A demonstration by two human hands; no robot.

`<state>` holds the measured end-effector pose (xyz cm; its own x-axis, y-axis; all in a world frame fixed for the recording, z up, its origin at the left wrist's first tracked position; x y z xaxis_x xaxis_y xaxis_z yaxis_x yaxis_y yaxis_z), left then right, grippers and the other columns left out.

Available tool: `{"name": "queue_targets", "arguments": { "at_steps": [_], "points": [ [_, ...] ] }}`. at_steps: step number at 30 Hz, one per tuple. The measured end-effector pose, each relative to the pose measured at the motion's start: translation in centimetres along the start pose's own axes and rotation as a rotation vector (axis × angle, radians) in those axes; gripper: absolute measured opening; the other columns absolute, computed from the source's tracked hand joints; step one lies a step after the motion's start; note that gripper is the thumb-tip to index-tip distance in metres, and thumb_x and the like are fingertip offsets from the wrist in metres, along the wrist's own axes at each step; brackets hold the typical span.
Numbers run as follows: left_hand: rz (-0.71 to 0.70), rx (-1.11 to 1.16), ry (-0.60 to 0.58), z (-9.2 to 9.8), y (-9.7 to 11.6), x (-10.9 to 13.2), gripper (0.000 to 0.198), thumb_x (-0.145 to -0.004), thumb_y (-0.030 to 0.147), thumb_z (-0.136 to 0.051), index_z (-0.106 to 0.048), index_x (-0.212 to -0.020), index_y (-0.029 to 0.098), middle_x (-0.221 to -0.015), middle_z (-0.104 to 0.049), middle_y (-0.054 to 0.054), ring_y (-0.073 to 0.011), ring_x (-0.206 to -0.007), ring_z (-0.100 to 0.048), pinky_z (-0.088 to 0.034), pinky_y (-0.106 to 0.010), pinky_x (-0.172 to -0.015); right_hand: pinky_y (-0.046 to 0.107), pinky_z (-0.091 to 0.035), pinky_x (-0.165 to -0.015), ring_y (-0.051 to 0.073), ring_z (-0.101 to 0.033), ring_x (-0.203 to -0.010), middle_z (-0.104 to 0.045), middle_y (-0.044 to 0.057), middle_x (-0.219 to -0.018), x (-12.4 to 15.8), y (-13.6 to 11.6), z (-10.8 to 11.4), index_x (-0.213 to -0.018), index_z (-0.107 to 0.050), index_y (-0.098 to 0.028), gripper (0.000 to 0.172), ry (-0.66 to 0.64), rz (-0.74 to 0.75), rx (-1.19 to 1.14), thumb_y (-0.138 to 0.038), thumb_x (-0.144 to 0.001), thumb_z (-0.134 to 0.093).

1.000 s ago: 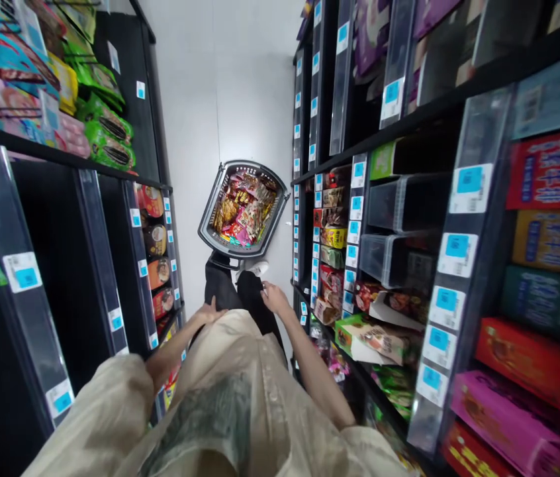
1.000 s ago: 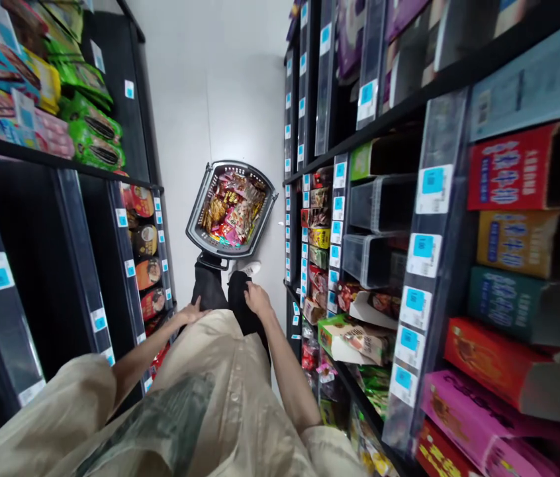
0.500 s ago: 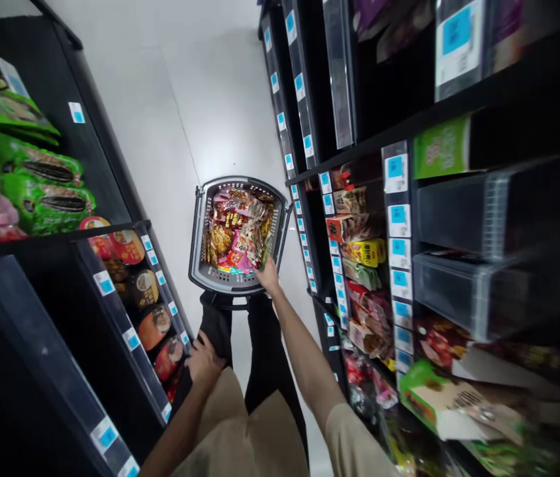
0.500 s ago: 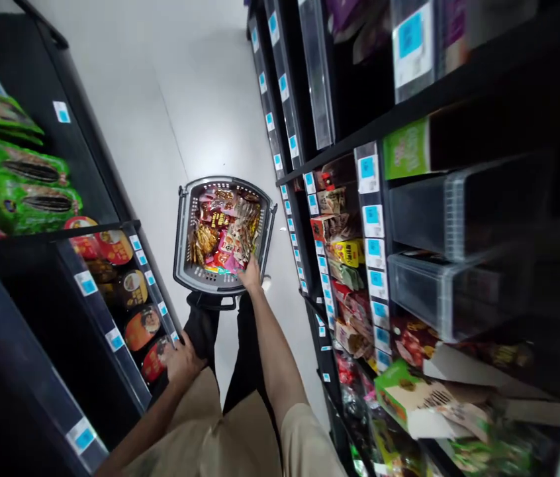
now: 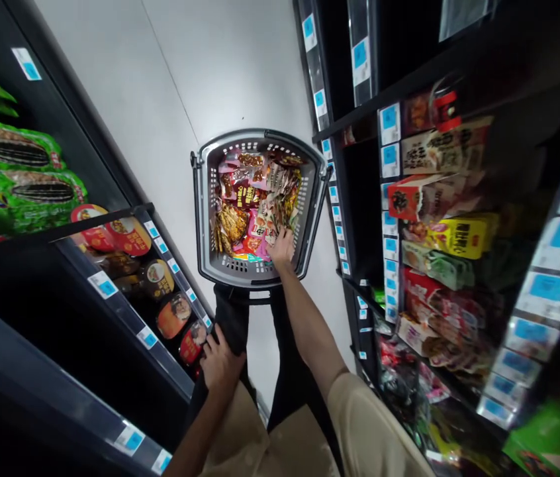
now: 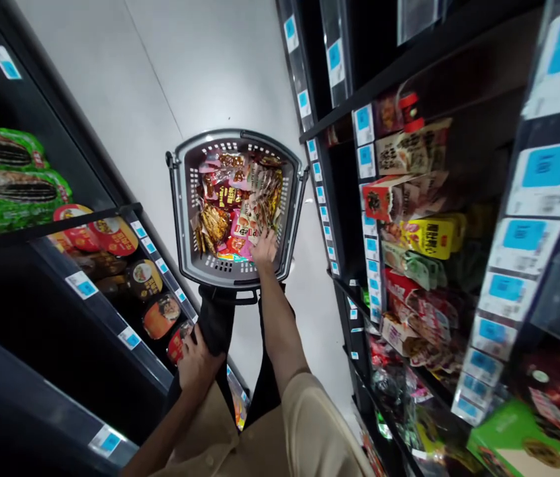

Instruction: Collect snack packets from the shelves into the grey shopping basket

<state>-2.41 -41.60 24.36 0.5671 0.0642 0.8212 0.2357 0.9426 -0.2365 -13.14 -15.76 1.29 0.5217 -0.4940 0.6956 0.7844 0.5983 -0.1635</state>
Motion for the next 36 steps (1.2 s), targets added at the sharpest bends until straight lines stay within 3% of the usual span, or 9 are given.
{"name": "queue_targets", "arguments": {
  "at_steps": [3,8,12,17,24,27,31,36],
  "points": [
    [0.002,-0.004,0.007,-0.2,-0.2,-0.1,0.089,-0.086,0.049,-0.06,-0.036,-0.158,0.002,-0.129,-0.057,-0.025,-0.0374,-0.109,-0.062,-0.059,-0.045,-0.073,0.051,-0.041,-0.112,0.038,-0.047,-0.134,-0.047,0.026,-0.149,0.2,-0.5,0.0,-0.152,-0.038,-0.008,0.072,0.014,0.053,0.065,-0.026,-0.088,-0.066],
    [-0.023,-0.025,0.045,-0.5,-0.5,-0.1,0.089,-0.087,0.049,-0.059,-0.036,-0.159,0.002,-0.14,-0.053,-0.029,-0.0401,-0.117,-0.06,-0.058,-0.044,-0.077,0.042,-0.051,-0.096,0.035,-0.052,-0.128,-0.052,0.024,-0.143,-0.7,-1.4,0.9,-0.142,-0.048,-0.009,0.056,0.061,-0.042,0.016,-0.039,-0.096,-0.06],
    [-0.023,-0.02,0.07,-0.8,-0.9,-0.2,0.086,-0.088,0.049,-0.058,-0.039,-0.157,0.003,-0.136,-0.056,-0.029,-0.042,-0.118,-0.059,-0.057,-0.044,-0.075,0.038,-0.053,-0.091,0.032,-0.061,-0.12,-0.053,0.022,-0.144,-1.6,-2.0,1.6,-0.139,-0.055,-0.012,0.045,0.054,-0.065,0.043,-0.031,-0.098,-0.057],
    [-0.007,-0.006,0.074,-1.1,-1.1,-0.3,0.085,-0.087,0.051,-0.059,-0.043,-0.155,0.004,-0.135,-0.056,-0.028,-0.0395,-0.114,-0.061,-0.056,-0.04,-0.072,0.036,-0.052,-0.093,0.026,-0.068,-0.107,-0.061,0.018,-0.135,-1.9,-0.8,3.1,-0.136,-0.063,-0.014,0.038,0.01,0.006,0.022,-0.023,-0.104,-0.045],
    [0.036,0.016,0.065,-1.8,-0.8,0.0,0.087,-0.085,0.05,-0.062,-0.04,-0.157,0.006,-0.128,-0.056,-0.025,-0.0389,-0.113,-0.061,-0.056,-0.041,-0.073,0.034,-0.05,-0.098,0.024,-0.068,-0.106,-0.066,0.015,-0.129,2.5,0.5,5.0,-0.142,-0.062,-0.016,0.047,0.042,0.108,-0.035,-0.014,-0.1,-0.042],
    [0.047,0.023,0.062,-1.5,-0.3,0.3,0.086,-0.085,0.05,-0.063,-0.041,-0.156,0.006,-0.124,-0.058,-0.023,-0.0382,-0.112,-0.062,-0.055,-0.041,-0.076,0.035,-0.048,-0.103,0.025,-0.066,-0.111,-0.067,0.015,-0.127,4.6,1.2,6.1,-0.136,-0.067,-0.016,0.044,0.146,0.046,-0.325,-0.017,-0.098,-0.044],
    [0.046,0.069,0.047,-1.0,0.3,0.8,0.084,-0.089,0.048,-0.059,-0.037,-0.157,0.005,-0.126,-0.058,-0.023,-0.0358,-0.108,-0.065,-0.054,-0.041,-0.079,0.038,-0.052,-0.099,0.028,-0.065,-0.112,-0.071,0.017,-0.119,7.1,2.3,9.3,-0.114,-0.073,-0.012,0.034,0.272,-0.123,-0.767,-0.031,-0.093,-0.055],
    [0.027,0.283,-0.091,0.4,-0.5,2.7,0.082,-0.092,0.041,-0.058,-0.033,-0.16,0.003,-0.141,-0.054,-0.029,-0.039,-0.121,-0.065,-0.053,-0.045,-0.095,0.032,-0.057,-0.065,0.023,-0.069,-0.084,-0.075,0.017,-0.113,13.9,1.6,17.6,-0.117,-0.065,-0.01,0.052,0.183,-0.046,-1.014,-0.051,-0.085,-0.059]
  ]
}}
Point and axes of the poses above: each hand's wrist, its own x-axis away from the middle knuckle, its own z-axis out of the back of the hand, y = z × x, the point moved 2 cm from there along -x, towards the middle knuckle
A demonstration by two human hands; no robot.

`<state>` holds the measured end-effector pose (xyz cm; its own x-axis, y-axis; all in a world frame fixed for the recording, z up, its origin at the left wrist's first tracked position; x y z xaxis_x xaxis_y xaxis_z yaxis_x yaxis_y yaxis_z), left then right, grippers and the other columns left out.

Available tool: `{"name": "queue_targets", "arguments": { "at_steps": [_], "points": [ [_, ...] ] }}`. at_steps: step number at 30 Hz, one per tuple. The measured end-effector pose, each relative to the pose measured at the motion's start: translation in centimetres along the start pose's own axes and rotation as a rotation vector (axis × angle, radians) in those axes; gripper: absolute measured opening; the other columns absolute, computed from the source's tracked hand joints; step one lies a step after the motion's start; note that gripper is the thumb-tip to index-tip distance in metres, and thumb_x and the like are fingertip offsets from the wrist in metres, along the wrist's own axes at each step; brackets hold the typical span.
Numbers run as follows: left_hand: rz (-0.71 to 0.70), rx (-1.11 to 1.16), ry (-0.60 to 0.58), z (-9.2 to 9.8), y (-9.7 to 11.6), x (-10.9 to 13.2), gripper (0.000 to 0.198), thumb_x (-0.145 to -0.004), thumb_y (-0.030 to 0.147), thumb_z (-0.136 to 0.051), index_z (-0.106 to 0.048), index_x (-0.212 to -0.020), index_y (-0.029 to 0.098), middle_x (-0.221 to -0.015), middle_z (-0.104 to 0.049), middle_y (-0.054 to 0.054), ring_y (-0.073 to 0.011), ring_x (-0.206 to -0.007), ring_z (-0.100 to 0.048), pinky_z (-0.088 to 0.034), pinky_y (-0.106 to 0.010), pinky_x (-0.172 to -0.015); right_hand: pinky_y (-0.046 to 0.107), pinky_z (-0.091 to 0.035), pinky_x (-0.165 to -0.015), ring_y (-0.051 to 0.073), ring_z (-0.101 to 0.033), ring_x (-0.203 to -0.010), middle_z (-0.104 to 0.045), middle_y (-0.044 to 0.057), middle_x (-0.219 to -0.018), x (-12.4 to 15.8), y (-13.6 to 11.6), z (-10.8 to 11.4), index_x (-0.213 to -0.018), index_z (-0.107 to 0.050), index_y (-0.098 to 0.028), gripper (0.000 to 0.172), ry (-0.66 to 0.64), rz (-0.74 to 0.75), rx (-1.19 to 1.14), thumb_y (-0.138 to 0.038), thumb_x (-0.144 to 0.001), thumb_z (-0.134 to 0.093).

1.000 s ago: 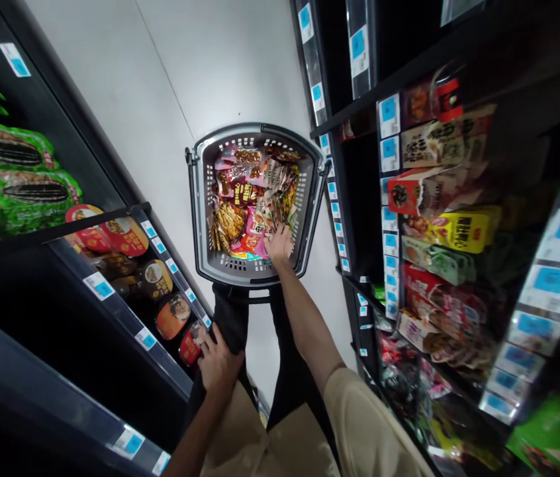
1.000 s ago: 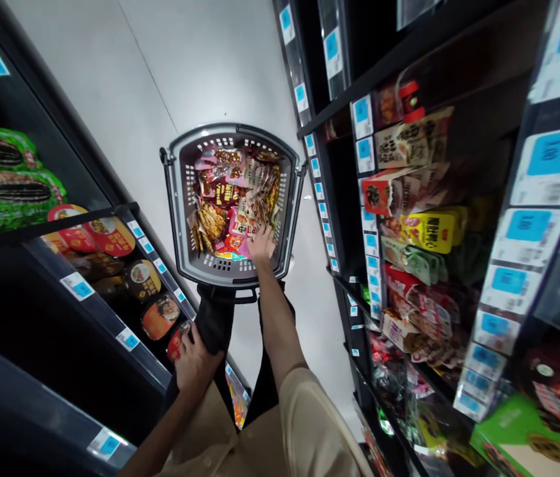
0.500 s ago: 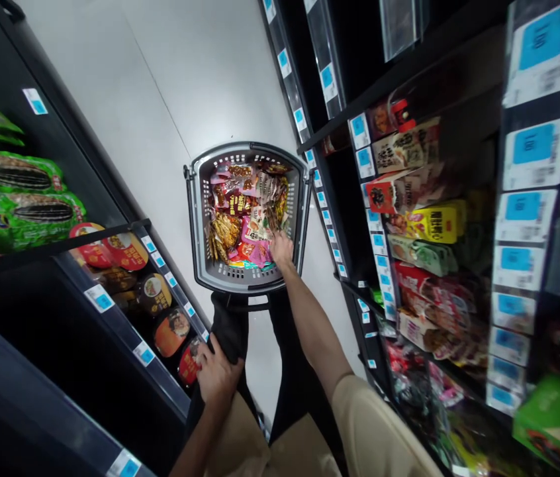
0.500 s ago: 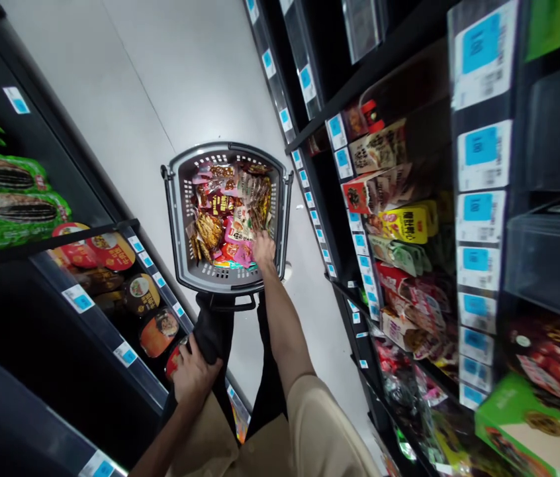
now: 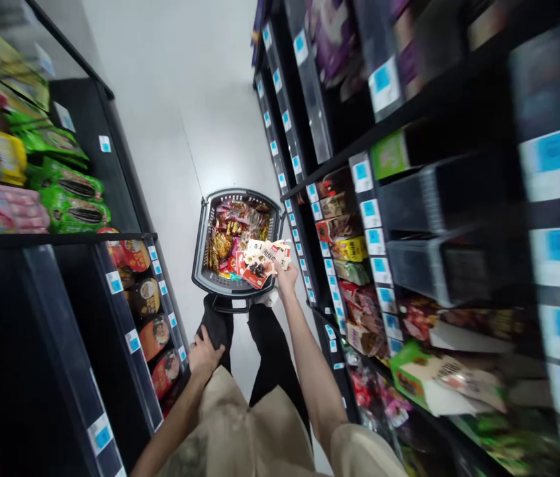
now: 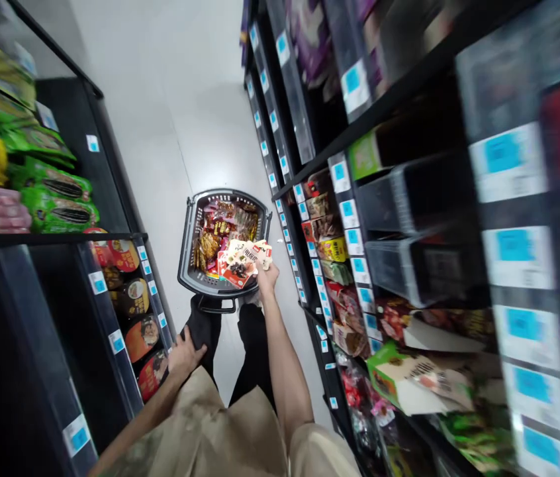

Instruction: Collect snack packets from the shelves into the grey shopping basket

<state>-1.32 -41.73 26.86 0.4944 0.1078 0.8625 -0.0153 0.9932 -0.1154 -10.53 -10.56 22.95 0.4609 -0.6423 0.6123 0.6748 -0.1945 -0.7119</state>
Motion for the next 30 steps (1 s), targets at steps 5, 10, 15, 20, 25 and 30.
{"name": "queue_targets", "arguments": {
  "at_steps": [5,10,15,20,25,30],
  "points": [
    [-0.208,0.434,-0.051,7.4,-1.5,5.5,0.042,-0.099,0.029,-0.046,-0.065,-0.132,0.01,-0.136,-0.067,-0.02,-0.0286,-0.129,-0.064,-0.049,-0.04,-0.109,0.025,-0.05,-0.053,0.016,-0.066,-0.067,-0.078,0.011,-0.101,10.4,-10.2,6.7,-0.106,-0.069,-0.015,0.056,-0.325,0.045,-0.178,-0.056,-0.069,-0.078],
    [-0.433,1.17,-0.264,16.5,-1.3,14.4,0.063,-0.105,0.06,-0.027,-0.051,-0.147,0.019,-0.14,-0.067,-0.016,-0.0248,-0.12,-0.07,-0.06,-0.038,-0.093,0.02,-0.042,-0.041,0.013,-0.059,-0.052,-0.073,0.002,-0.071,21.1,-16.0,12.1,-0.087,-0.074,-0.013,0.053,-0.664,0.036,-0.176,-0.049,-0.053,-0.094],
    [-0.64,1.398,-0.852,18.4,3.1,22.0,0.078,-0.072,0.043,-0.089,-0.058,-0.138,0.014,-0.122,-0.076,-0.018,-0.0338,-0.108,-0.075,-0.061,-0.042,-0.092,0.021,-0.045,-0.044,0.013,-0.06,-0.052,-0.074,0.0,-0.07,28.3,-15.6,15.1,-0.089,-0.076,-0.015,0.054,-0.702,0.036,-0.239,-0.044,-0.049,-0.098],
    [-0.678,1.23,-0.892,17.1,5.5,24.7,0.086,-0.063,0.029,-0.097,-0.057,-0.138,0.014,-0.114,-0.078,-0.017,-0.0315,-0.1,-0.078,-0.061,-0.039,-0.092,0.034,-0.059,-0.074,0.022,-0.074,-0.074,-0.08,0.004,-0.083,33.4,-12.3,17.3,-0.095,-0.075,-0.018,0.06,-0.317,-0.024,-0.549,-0.051,-0.05,-0.097],
    [-0.845,0.91,-0.858,19.0,4.0,25.6,0.093,-0.056,0.026,-0.1,-0.058,-0.139,0.016,-0.129,-0.074,-0.018,-0.0338,-0.105,-0.076,-0.062,-0.042,-0.091,0.036,-0.059,-0.086,0.026,-0.076,-0.091,-0.081,0.006,-0.098,40.2,-10.3,16.2,-0.099,-0.075,-0.021,0.052,-0.012,0.039,-0.645,-0.055,-0.064,-0.092],
    [-0.786,0.854,-0.822,22.0,1.4,25.2,0.095,-0.05,0.027,-0.101,-0.059,-0.135,0.016,-0.128,-0.074,-0.018,-0.0334,-0.1,-0.077,-0.064,-0.04,-0.082,0.034,-0.059,-0.084,0.024,-0.074,-0.094,-0.079,0.005,-0.103,44.9,-9.9,11.8,-0.098,-0.075,-0.022,0.054,0.145,0.074,-0.772,-0.046,-0.055,-0.099]
  ]
}}
Point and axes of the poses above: each hand's wrist, its own x-axis away from the middle knuckle, its own z-axis out of the back of the hand, y = z × x, the point moved 2 cm from there along -x, towards the middle knuckle
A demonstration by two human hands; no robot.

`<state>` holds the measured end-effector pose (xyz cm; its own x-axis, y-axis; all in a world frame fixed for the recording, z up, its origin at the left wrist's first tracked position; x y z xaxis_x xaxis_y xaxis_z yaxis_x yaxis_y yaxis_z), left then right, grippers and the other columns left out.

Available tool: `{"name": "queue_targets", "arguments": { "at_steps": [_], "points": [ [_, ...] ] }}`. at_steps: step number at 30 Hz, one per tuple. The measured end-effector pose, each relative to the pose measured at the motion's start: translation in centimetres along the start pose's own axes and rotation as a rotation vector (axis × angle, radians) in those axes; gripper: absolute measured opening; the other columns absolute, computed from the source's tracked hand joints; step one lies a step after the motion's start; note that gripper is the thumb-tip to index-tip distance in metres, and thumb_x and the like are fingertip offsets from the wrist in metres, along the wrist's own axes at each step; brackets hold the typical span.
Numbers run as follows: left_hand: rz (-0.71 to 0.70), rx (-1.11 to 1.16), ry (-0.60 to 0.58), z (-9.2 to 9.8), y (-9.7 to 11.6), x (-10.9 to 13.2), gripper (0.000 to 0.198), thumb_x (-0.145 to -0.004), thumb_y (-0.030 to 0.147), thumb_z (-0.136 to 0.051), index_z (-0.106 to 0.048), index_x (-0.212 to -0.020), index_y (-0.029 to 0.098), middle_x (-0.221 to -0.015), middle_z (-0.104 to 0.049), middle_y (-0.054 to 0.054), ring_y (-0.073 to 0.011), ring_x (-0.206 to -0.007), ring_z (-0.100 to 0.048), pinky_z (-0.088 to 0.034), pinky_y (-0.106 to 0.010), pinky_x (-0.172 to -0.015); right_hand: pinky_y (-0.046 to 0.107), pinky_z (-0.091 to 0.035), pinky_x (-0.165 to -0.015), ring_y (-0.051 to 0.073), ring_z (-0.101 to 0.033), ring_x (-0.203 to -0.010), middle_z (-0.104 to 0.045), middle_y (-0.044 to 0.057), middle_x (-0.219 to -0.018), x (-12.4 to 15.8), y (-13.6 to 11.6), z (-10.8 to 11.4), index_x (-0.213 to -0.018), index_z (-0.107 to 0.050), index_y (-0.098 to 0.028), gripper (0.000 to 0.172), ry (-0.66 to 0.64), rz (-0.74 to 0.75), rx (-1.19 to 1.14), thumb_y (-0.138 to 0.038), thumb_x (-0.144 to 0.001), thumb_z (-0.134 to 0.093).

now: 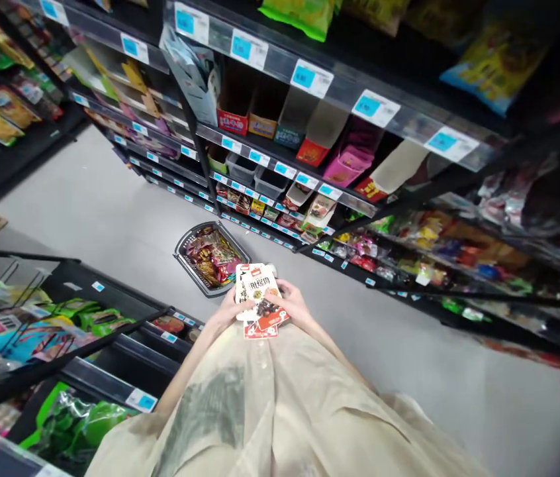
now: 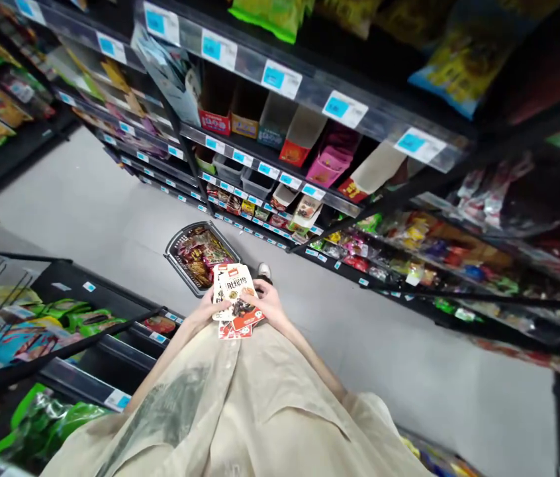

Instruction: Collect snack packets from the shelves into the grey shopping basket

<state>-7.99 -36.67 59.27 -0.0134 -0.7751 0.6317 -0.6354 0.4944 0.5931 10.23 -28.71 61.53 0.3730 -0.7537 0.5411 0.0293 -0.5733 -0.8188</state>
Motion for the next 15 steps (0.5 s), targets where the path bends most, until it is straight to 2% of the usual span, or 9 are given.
{"name": "queue_targets", "arguments": {
  "at_steps": [3,6,10,15],
  "points": [
    [0.047,0.005,0.015,1.2,0.4,1.1,0.094,-0.051,0.027,-0.101,-0.059,-0.134,0.016,-0.124,-0.076,-0.017,-0.0324,-0.098,-0.078,-0.064,-0.04,-0.082,0.031,-0.058,-0.074,0.021,-0.073,-0.078,-0.079,0.004,-0.089,2.0,2.2,-1.6,-0.084,-0.073,-0.02,0.047,0.088,-0.058,-0.164,-0.051,-0.058,-0.097],
    [0.067,0.003,0.005,1.9,0.9,1.8,0.092,-0.054,0.028,-0.1,-0.059,-0.135,0.018,-0.121,-0.077,-0.015,-0.0302,-0.096,-0.078,-0.064,-0.04,-0.084,0.03,-0.058,-0.07,0.018,-0.072,-0.071,-0.079,0.003,-0.085,3.4,3.5,-2.6,-0.086,-0.071,-0.021,0.047,0.141,-0.094,-0.348,-0.053,-0.063,-0.095],
    [0.056,-0.023,-0.003,2.3,1.7,2.3,0.082,-0.056,0.028,-0.099,-0.063,-0.13,0.019,-0.118,-0.078,-0.013,-0.0287,-0.095,-0.078,-0.064,-0.041,-0.085,0.031,-0.06,-0.071,0.019,-0.074,-0.073,-0.08,0.002,-0.093,4.6,3.8,-3.3,-0.1,-0.067,-0.024,0.047,0.123,-0.087,-0.443,-0.051,-0.072,-0.092],
    [0.003,-0.07,0.054,2.6,1.9,2.9,0.078,-0.048,0.029,-0.102,-0.065,-0.116,0.017,-0.116,-0.079,-0.013,-0.0299,-0.094,-0.077,-0.063,-0.042,-0.085,0.029,-0.059,-0.066,0.017,-0.073,-0.067,-0.079,0.0,-0.087,4.9,3.6,-3.6,-0.096,-0.063,-0.024,0.042,0.045,-0.071,-0.402,-0.049,-0.076,-0.09]
  ]
}}
Point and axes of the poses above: each hand's wrist, its own x-axis away from the middle knuckle, its own z-axis out of the back of the hand, y = z × x, the point moved 2 cm from there along -x, towards the middle knuckle
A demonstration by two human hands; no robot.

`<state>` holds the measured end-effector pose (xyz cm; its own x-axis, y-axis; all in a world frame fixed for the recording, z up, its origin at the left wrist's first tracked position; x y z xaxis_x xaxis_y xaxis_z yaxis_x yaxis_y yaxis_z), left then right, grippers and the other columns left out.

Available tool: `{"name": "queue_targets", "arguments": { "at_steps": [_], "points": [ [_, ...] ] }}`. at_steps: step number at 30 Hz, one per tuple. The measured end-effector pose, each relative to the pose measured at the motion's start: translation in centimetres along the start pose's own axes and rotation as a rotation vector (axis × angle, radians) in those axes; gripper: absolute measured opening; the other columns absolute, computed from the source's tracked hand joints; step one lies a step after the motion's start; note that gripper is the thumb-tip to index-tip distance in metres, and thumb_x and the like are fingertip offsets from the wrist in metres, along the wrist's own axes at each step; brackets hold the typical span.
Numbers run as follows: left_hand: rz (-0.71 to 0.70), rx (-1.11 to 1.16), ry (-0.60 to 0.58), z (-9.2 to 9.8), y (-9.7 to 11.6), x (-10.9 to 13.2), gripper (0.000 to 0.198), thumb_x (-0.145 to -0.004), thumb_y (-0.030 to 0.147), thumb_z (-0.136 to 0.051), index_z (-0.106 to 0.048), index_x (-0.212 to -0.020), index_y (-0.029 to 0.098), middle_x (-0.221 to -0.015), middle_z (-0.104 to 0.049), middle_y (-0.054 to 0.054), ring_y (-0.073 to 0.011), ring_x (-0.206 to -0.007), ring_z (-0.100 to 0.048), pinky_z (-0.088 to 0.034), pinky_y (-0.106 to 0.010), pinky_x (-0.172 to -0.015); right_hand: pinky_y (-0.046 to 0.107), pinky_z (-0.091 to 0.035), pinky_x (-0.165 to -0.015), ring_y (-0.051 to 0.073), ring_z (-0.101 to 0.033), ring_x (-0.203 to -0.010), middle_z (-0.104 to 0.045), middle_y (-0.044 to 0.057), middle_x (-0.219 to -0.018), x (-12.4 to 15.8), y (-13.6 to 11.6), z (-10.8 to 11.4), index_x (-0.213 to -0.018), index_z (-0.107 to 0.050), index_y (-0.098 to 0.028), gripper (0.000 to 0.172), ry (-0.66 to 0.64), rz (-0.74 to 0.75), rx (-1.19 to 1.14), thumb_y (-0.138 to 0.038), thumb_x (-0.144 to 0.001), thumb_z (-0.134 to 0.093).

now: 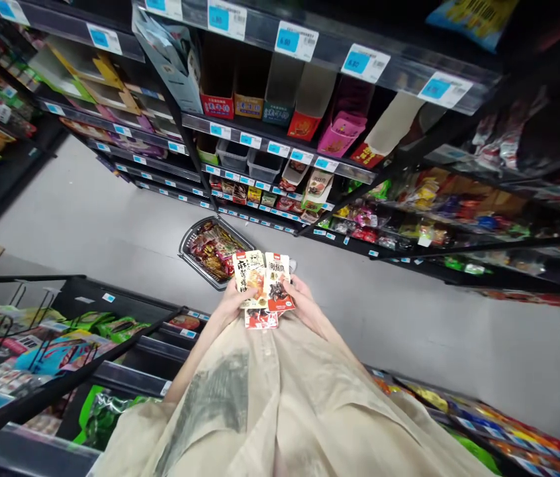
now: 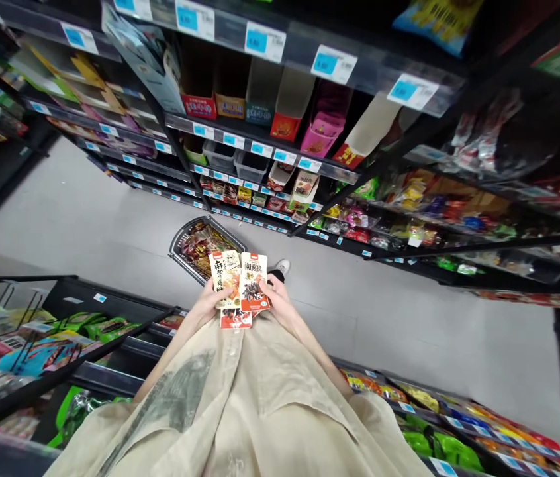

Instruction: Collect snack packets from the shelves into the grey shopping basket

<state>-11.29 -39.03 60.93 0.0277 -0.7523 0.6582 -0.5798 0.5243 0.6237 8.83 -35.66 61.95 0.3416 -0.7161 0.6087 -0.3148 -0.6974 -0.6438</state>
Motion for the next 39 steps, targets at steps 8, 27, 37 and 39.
{"name": "queue_targets", "arguments": {
  "at_steps": [8,27,37,39],
  "points": [
    [-0.009,0.048,0.013,0.9,-0.7,1.0,0.071,-0.05,0.031,-0.101,-0.067,-0.11,0.015,-0.107,-0.08,-0.012,-0.0255,-0.083,-0.077,-0.064,-0.037,-0.076,0.017,-0.049,-0.049,0.008,-0.057,-0.056,-0.066,-0.007,-0.072,-0.2,-4.0,4.4,-0.101,-0.065,-0.031,0.036,-0.031,0.195,-0.24,-0.037,-0.075,-0.09],
    [-0.07,0.034,-0.058,0.9,-1.2,1.4,0.069,-0.055,0.027,-0.094,-0.067,-0.118,0.016,-0.115,-0.079,-0.012,-0.0308,-0.1,-0.077,-0.061,-0.04,-0.089,0.03,-0.056,-0.066,0.021,-0.07,-0.074,-0.078,0.002,-0.084,3.3,-4.2,-1.8,-0.089,-0.064,-0.023,0.047,-0.122,0.124,0.662,-0.045,-0.061,-0.095],
    [-0.067,0.067,0.001,0.8,-1.3,1.3,0.068,-0.053,0.025,-0.092,-0.065,-0.115,0.018,-0.111,-0.079,-0.009,-0.0294,-0.098,-0.076,-0.061,-0.041,-0.091,0.033,-0.055,-0.075,0.023,-0.068,-0.083,-0.075,0.003,-0.089,3.7,-4.5,-0.9,-0.085,-0.062,-0.022,0.049,0.032,0.198,0.635,-0.038,-0.055,-0.098],
    [-0.082,0.078,0.003,0.8,-0.9,1.4,0.066,-0.055,0.024,-0.091,-0.066,-0.115,0.018,-0.111,-0.079,-0.009,-0.0281,-0.096,-0.077,-0.061,-0.041,-0.09,0.037,-0.057,-0.08,0.025,-0.07,-0.087,-0.077,0.005,-0.097,4.1,-5.7,0.8,-0.094,-0.067,-0.022,0.053,0.046,0.126,0.527,-0.038,-0.053,-0.099]
  ]
}}
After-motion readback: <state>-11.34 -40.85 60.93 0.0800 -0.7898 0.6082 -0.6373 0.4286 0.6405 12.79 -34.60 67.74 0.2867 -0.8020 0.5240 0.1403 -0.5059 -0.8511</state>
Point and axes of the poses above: each hand's wrist, its own x-axis away from the middle knuckle, its own z-axis out of the back of the hand, y = z × x, the point moved 2 cm from there along -x, towards the middle knuckle
